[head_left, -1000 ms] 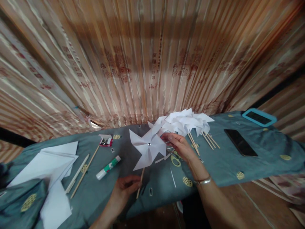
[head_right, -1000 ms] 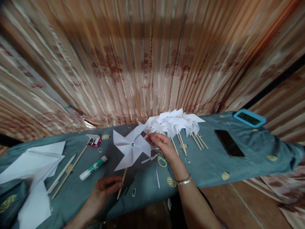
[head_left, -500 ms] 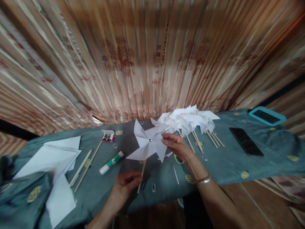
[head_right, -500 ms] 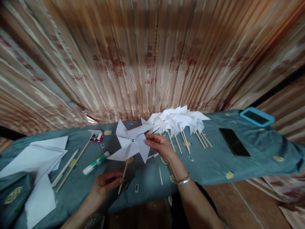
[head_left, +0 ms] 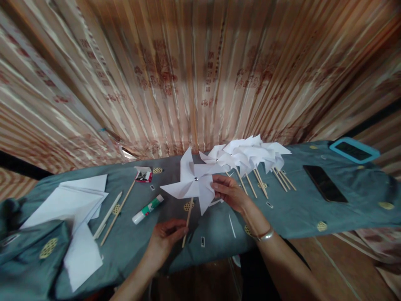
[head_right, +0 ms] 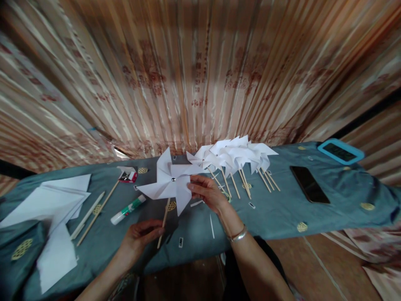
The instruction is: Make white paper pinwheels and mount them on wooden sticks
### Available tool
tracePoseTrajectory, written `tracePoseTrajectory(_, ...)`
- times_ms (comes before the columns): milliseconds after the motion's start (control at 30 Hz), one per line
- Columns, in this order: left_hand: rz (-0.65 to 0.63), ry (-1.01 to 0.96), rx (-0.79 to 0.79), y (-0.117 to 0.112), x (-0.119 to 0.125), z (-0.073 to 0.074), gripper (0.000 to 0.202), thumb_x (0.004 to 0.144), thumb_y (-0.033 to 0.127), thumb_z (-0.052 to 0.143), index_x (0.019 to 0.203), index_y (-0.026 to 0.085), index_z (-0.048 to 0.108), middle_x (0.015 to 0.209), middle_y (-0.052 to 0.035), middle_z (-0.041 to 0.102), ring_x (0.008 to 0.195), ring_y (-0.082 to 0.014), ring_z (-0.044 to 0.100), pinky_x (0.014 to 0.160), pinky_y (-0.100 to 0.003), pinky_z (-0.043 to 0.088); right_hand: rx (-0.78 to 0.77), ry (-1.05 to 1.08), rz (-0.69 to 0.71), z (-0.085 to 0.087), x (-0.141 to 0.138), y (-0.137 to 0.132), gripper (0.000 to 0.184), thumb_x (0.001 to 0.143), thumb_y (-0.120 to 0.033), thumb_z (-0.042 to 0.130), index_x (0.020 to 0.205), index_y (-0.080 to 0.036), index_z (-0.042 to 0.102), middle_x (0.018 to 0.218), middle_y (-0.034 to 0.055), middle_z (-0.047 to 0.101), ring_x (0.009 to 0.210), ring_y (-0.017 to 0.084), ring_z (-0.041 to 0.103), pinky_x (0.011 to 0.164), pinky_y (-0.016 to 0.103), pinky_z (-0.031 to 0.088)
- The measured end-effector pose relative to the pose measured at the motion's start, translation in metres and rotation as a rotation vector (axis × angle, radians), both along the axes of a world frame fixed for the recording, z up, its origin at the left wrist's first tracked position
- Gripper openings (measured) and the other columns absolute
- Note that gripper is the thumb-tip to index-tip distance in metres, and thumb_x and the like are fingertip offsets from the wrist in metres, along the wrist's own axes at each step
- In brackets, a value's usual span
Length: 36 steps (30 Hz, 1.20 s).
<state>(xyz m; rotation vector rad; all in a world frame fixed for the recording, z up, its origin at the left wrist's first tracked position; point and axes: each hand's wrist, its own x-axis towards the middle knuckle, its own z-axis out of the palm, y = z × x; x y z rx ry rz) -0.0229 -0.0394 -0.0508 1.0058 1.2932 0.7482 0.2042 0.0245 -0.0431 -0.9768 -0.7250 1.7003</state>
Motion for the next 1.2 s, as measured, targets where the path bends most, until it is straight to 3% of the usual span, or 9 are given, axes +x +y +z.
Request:
tracePoseTrajectory(300, 0.017, -0.039, -0.018, 0.0, 0.003, 0.001, 0.018, 0.053, 0.033, 0.077, 0.063, 0.019, 0.075, 0.063, -0.0029, 0.069, 0.06, -0.0162, 0.057, 0.06, -0.024, 0.042, 0.018, 0.041, 0.02, -0.003, -0.002, 0.0, 0.033, 0.056, -0.026, 0.087, 0.084, -0.016, 0.073, 0.07, -0.0014, 0.072, 0.053, 0.008, 0.064, 0.049, 0.016, 0.056)
tracePoseTrajectory(800, 0.03, -0.011, 0.054, 0.001, 0.002, -0.014, 0.021, 0.058, 0.035, 0.074, 0.07, 0.018, 0.076, 0.07, -0.0038, 0.071, 0.066, -0.0179, 0.061, 0.064, -0.026, 0.046, -0.037, 0.23, 0.011, -0.012, -0.012, -0.002, 0.034, 0.052, -0.026, 0.09, 0.079, -0.018, 0.071, 0.064, -0.0049, 0.071, 0.051, 0.009, 0.067, 0.048, 0.017, 0.058)
tracePoseTrajectory(1200, 0.044, -0.032, 0.041, 0.001, 0.005, -0.005, 0.019, 0.055, 0.034, 0.075, 0.067, 0.019, 0.076, 0.068, -0.0033, 0.071, 0.064, -0.0177, 0.06, 0.064, -0.026, 0.046, -0.045, 0.226, 0.001, -0.006, -0.016, -0.003, 0.033, 0.05, -0.026, 0.091, 0.076, -0.018, 0.073, 0.062, -0.0051, 0.071, 0.05, 0.008, 0.066, 0.049, 0.016, 0.058)
